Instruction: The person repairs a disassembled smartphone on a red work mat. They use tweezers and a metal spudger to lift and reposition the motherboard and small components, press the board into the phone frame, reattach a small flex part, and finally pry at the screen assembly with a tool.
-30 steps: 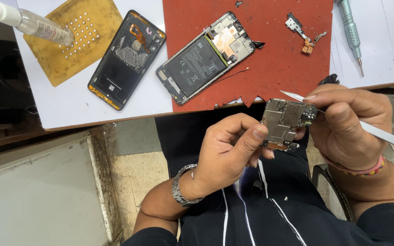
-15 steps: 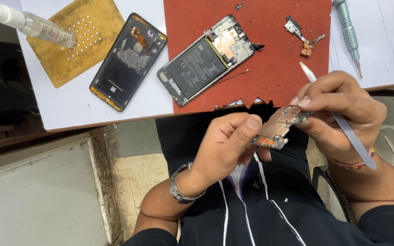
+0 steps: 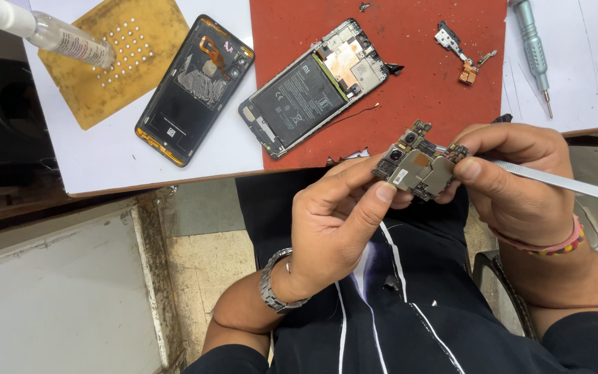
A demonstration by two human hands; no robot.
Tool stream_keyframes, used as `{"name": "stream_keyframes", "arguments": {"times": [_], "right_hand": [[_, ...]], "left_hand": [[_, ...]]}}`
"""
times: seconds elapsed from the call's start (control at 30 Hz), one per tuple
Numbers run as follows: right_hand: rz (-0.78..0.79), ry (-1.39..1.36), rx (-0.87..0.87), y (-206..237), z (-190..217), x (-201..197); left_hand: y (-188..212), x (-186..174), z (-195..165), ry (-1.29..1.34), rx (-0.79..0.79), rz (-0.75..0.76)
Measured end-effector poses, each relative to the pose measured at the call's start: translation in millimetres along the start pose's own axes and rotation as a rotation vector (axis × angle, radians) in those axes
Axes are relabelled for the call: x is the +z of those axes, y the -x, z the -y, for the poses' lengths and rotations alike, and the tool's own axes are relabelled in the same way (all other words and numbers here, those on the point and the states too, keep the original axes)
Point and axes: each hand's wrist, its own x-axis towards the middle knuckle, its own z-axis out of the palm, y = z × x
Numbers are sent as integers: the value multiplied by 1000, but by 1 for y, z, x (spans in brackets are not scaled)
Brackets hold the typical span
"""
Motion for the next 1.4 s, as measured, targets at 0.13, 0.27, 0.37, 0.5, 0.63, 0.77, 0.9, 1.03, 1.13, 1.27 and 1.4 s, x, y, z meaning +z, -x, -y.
{"name": "stream_keyframes", "arguments": {"times": [0.13,0.27,0.37,0.5,0.63,0.77,0.9,1.03,1.13,1.27,1.4], "right_hand": [[9,8,1,2,2,-1],[12,1,1,4,3,0],[19,-27,7,5,3,-1],[52,-103,7,5,3,-4],[54,-131,3,7,3,-6],[61,-151,-4,9,4,-7],[61,-162,3,10,5,-7],[75,-130,4,7,6,-7],[72,-128,6,8,7,-7],[59,-137,15,9,7,-6],[59,-142,11,9,7,-6]], "left_hand": [[0,0,1,3,10,3],[1,0,1,17,-12,-3],[2,-1,1,32,-24,0],[2,-1,3,44,-40,11],[3,-1,3,53,-44,20],[4,0,5,60,-44,27],[6,0,5,85,-57,20],[4,1,6,107,-44,13],[4,1,6,106,-43,9],[5,1,5,105,-43,7],[6,2,6,104,-38,9]]}}
